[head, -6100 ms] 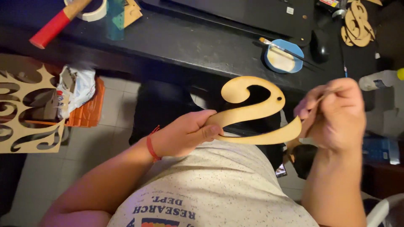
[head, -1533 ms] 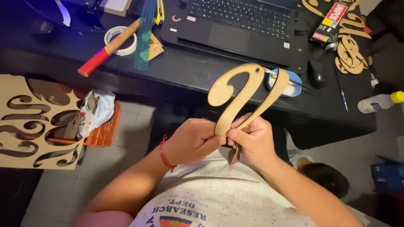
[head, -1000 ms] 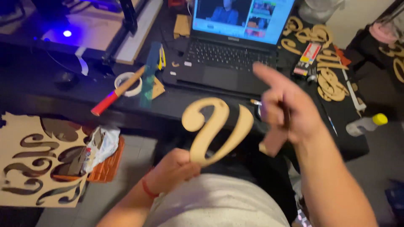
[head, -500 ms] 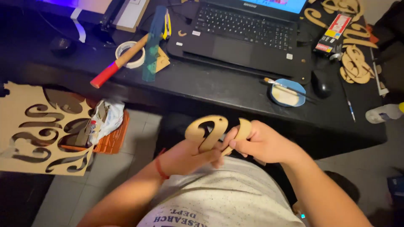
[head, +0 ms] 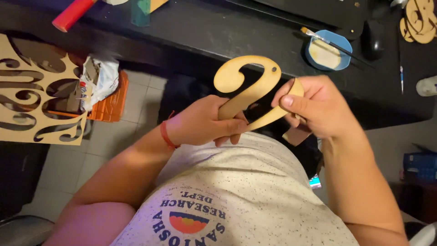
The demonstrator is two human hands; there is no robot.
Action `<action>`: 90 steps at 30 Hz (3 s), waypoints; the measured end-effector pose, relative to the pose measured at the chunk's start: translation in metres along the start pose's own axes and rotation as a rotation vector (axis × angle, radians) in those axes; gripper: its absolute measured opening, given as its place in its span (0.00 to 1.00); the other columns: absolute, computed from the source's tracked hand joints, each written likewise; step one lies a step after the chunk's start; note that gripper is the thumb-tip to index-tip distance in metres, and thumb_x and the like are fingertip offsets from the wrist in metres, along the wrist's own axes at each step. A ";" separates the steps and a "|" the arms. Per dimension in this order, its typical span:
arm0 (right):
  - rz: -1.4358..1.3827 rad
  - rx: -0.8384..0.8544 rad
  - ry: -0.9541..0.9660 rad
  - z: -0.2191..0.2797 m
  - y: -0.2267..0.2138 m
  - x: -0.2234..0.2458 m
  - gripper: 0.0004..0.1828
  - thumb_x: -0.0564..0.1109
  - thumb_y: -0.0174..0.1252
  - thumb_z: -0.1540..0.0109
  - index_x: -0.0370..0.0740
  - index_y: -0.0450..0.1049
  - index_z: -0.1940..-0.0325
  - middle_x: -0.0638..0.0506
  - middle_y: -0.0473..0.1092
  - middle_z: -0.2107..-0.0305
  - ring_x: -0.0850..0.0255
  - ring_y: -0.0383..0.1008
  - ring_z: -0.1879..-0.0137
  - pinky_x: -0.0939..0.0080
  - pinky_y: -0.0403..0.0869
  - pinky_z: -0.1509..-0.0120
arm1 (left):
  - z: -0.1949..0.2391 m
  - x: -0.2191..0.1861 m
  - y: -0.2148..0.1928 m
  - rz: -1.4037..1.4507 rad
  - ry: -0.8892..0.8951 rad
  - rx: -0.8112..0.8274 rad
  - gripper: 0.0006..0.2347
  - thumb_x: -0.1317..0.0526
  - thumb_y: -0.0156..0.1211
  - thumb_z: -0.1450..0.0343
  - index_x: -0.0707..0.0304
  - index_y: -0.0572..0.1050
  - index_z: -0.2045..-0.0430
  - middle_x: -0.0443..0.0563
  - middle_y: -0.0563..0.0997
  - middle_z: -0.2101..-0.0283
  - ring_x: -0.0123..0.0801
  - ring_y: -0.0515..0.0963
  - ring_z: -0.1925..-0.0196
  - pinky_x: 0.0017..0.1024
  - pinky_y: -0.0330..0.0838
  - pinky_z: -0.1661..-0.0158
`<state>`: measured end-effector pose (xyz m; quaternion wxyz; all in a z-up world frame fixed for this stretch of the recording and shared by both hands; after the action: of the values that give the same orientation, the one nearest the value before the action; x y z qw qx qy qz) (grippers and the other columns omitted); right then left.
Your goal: Applying paint or glue to a laser-cut wooden letter using a small brush
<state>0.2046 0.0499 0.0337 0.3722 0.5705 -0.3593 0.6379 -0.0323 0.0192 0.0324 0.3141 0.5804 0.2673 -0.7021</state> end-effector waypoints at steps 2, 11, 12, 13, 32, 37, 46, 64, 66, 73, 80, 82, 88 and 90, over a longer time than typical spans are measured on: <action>0.021 0.070 0.016 0.006 0.015 0.002 0.10 0.43 0.59 0.40 0.31 0.77 0.65 0.47 0.64 0.93 0.71 0.53 0.88 0.74 0.53 0.83 | -0.001 -0.001 0.006 0.059 0.039 -0.003 0.10 0.60 0.58 0.31 0.60 0.81 0.84 0.43 0.73 0.91 0.23 0.70 0.87 0.19 0.70 0.78; 0.075 -0.047 -0.090 0.020 0.013 -0.006 0.07 0.37 0.66 0.46 0.28 0.76 0.70 0.42 0.69 0.90 0.67 0.65 0.87 0.72 0.64 0.84 | 0.000 0.011 0.009 0.025 0.113 -0.054 0.09 0.56 0.58 0.33 0.59 0.80 0.81 0.48 0.76 0.89 0.29 0.73 0.84 0.24 0.70 0.77; 0.098 -0.132 -0.083 0.021 -0.002 -0.016 0.09 0.38 0.68 0.48 0.31 0.75 0.72 0.43 0.69 0.91 0.68 0.66 0.87 0.73 0.64 0.85 | 0.001 0.012 0.008 -0.060 0.107 -0.085 0.09 0.56 0.58 0.34 0.59 0.81 0.79 0.50 0.76 0.88 0.32 0.74 0.83 0.27 0.70 0.76; 0.099 -0.130 -0.077 0.023 -0.011 -0.008 0.09 0.38 0.68 0.48 0.31 0.75 0.72 0.43 0.69 0.91 0.68 0.66 0.87 0.73 0.64 0.85 | 0.004 0.004 0.007 -0.054 0.106 -0.086 0.09 0.56 0.58 0.34 0.59 0.81 0.79 0.50 0.76 0.88 0.32 0.74 0.83 0.27 0.70 0.76; 0.152 -0.236 -0.009 0.032 0.001 0.026 0.12 0.39 0.61 0.41 0.31 0.72 0.76 0.51 0.59 0.90 0.69 0.54 0.85 0.71 0.57 0.84 | 0.006 -0.018 0.001 -0.278 -0.142 -0.056 0.10 0.55 0.50 0.29 0.54 0.76 0.78 0.38 0.79 0.80 0.22 0.75 0.82 0.22 0.70 0.72; 0.341 -0.111 0.066 0.031 0.005 0.013 0.10 0.45 0.61 0.40 0.37 0.79 0.72 0.53 0.75 0.82 0.73 0.60 0.83 0.75 0.56 0.83 | 0.000 -0.001 0.002 -0.148 -0.139 0.035 0.08 0.58 0.52 0.35 0.58 0.78 0.77 0.41 0.83 0.75 0.25 0.79 0.81 0.20 0.71 0.73; 0.264 0.017 -0.208 0.025 0.024 0.006 0.14 0.38 0.59 0.38 0.37 0.77 0.80 0.52 0.70 0.90 0.68 0.65 0.83 0.70 0.68 0.75 | -0.012 0.027 0.004 0.189 0.200 -0.472 0.07 0.60 0.69 0.33 0.63 0.82 0.79 0.50 0.82 0.81 0.21 0.76 0.77 0.19 0.73 0.73; -0.057 -0.386 0.229 0.036 0.004 -0.052 0.15 0.42 0.59 0.40 0.36 0.78 0.81 0.50 0.63 0.94 0.67 0.59 0.87 0.69 0.59 0.84 | -0.041 0.074 0.027 -0.990 0.951 -0.654 0.12 0.67 0.52 0.28 0.56 0.81 0.55 0.48 0.81 0.50 0.41 0.82 0.52 0.40 0.76 0.47; -0.164 -0.456 0.147 0.043 -0.010 -0.058 0.08 0.42 0.55 0.41 0.36 0.76 0.70 0.52 0.64 0.89 0.70 0.55 0.87 0.71 0.50 0.85 | -0.042 0.067 0.026 -0.417 0.524 -0.717 0.09 0.70 0.55 0.25 0.66 0.75 0.52 0.55 0.81 0.51 0.33 0.81 0.50 0.29 0.76 0.45; -0.089 -0.486 0.060 0.087 -0.024 -0.103 0.24 0.62 0.41 0.34 0.48 0.65 0.42 0.46 0.65 0.82 0.60 0.65 0.77 0.62 0.60 0.72 | -0.043 0.085 0.001 0.217 0.126 -0.810 0.13 0.53 0.36 0.21 0.61 0.65 0.56 0.60 0.79 0.70 0.39 0.75 0.86 0.28 0.69 0.81; -0.192 -1.044 -0.111 0.093 -0.124 -0.051 0.27 0.53 0.48 0.46 0.50 0.63 0.42 0.51 0.62 0.71 0.63 0.59 0.79 0.65 0.59 0.81 | -0.036 0.099 -0.023 0.536 0.254 -0.788 0.12 0.56 0.40 0.20 0.63 0.66 0.50 0.58 0.78 0.68 0.44 0.79 0.74 0.29 0.74 0.75; -0.129 -1.117 -0.129 0.076 -0.166 -0.023 0.25 0.41 0.41 0.50 0.51 0.65 0.48 0.46 0.65 0.77 0.58 0.60 0.80 0.63 0.60 0.80 | -0.036 0.099 -0.031 0.533 0.249 -0.783 0.11 0.57 0.43 0.21 0.62 0.67 0.49 0.58 0.80 0.66 0.48 0.84 0.66 0.28 0.79 0.72; 0.511 -0.943 -0.229 -0.029 -0.244 0.022 0.18 0.38 0.51 0.43 0.48 0.68 0.49 0.57 0.70 0.63 0.72 0.69 0.58 0.70 0.68 0.55 | -0.036 0.100 -0.039 0.566 0.175 -0.783 0.12 0.65 0.43 0.26 0.65 0.69 0.50 0.64 0.80 0.63 0.55 0.84 0.64 0.36 0.77 0.68; 0.597 -0.925 0.012 -0.069 -0.267 0.008 0.08 0.38 0.52 0.42 0.52 0.71 0.65 0.63 0.70 0.73 0.74 0.68 0.68 0.68 0.65 0.65 | -0.038 0.100 -0.041 0.558 0.118 -0.779 0.11 0.65 0.44 0.26 0.66 0.70 0.51 0.66 0.81 0.60 0.57 0.84 0.63 0.37 0.77 0.67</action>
<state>0.4086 0.2351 0.0449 0.3890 0.2173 -0.7462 0.4946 -0.0515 0.0610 -0.0721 0.6688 0.5079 0.3619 -0.4046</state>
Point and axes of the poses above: each hand's wrist, its own z-axis away from the middle knuckle, its own y-axis out of the palm, x = y × z, the point moved 2 cm from there along -z, towards the middle knuckle
